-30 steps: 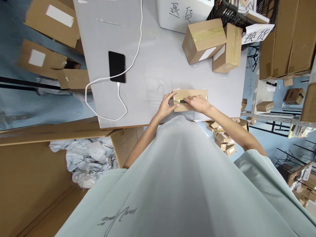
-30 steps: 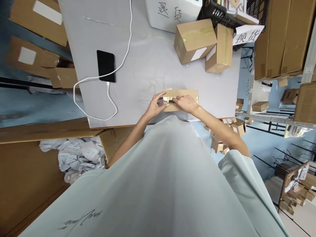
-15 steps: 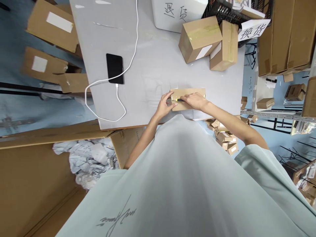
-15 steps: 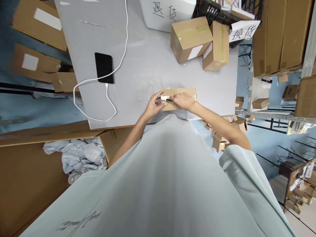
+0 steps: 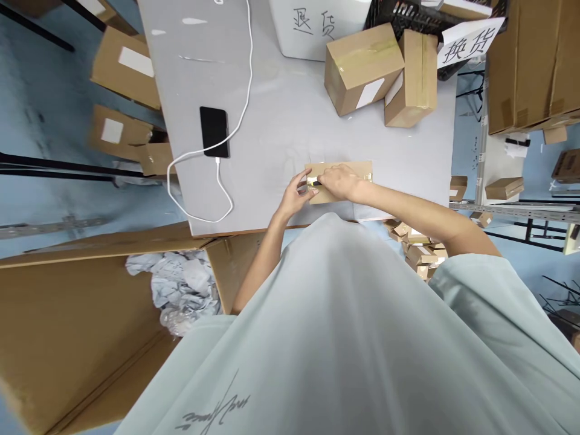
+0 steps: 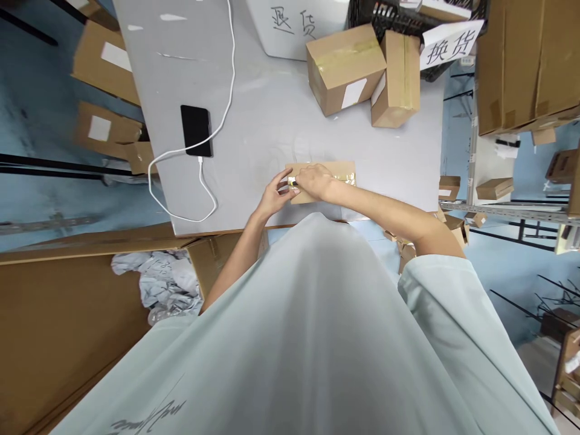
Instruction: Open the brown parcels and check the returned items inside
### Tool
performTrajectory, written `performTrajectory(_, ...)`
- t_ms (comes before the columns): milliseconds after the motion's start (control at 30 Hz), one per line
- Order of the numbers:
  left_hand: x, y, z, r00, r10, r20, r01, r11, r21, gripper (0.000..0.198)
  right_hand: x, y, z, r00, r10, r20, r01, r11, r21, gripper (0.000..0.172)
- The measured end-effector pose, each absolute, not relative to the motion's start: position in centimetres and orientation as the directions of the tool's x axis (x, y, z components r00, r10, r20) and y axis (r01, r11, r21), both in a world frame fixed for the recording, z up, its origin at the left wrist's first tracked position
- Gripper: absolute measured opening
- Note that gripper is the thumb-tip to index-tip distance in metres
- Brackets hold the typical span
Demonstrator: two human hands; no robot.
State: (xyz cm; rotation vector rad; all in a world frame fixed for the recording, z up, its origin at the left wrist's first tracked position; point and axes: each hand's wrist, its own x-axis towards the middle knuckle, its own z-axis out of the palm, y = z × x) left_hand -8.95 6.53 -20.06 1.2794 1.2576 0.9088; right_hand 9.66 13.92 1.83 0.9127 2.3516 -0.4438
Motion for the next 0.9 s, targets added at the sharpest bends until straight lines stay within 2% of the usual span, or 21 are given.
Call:
performTrajectory(133, -8.7, 6.4, -19.6, 0.139, 0.974, -0.181, 0.166, 0.157, 0.973, 0.113, 10.8, 14.3, 1.2, -0.639, 0.476, -0.604, 0.669, 0.731, -0.132, 0.042)
performTrajectory(267, -8.4, 6.4, -19.3, 0.117, 0.973, -0.197, 0.177, 0.175, 0.969, 0.119, 13.2, 15.1, -0.5, -0.617, 0.526, -0.586, 0.705, 0.7, -0.114, 0.039)
performTrajectory(567, -8.9, 5.9, -18.1, 0.046, 0.967, -0.249, 0.253, 0.23, 0.94, 0.122, 25.2, 17.2, -1.2, -0.528, 0.568, -0.631, 0.773, 0.629, -0.081, 0.042)
performTrajectory(900, -8.8, 5.5, -16.8, 0.003, 0.964, -0.267, 0.394, 0.244, 0.886, 0.118, 33.1, 17.9, -3.2, -0.551, 0.612, -0.567, 0.818, 0.528, -0.226, 0.04)
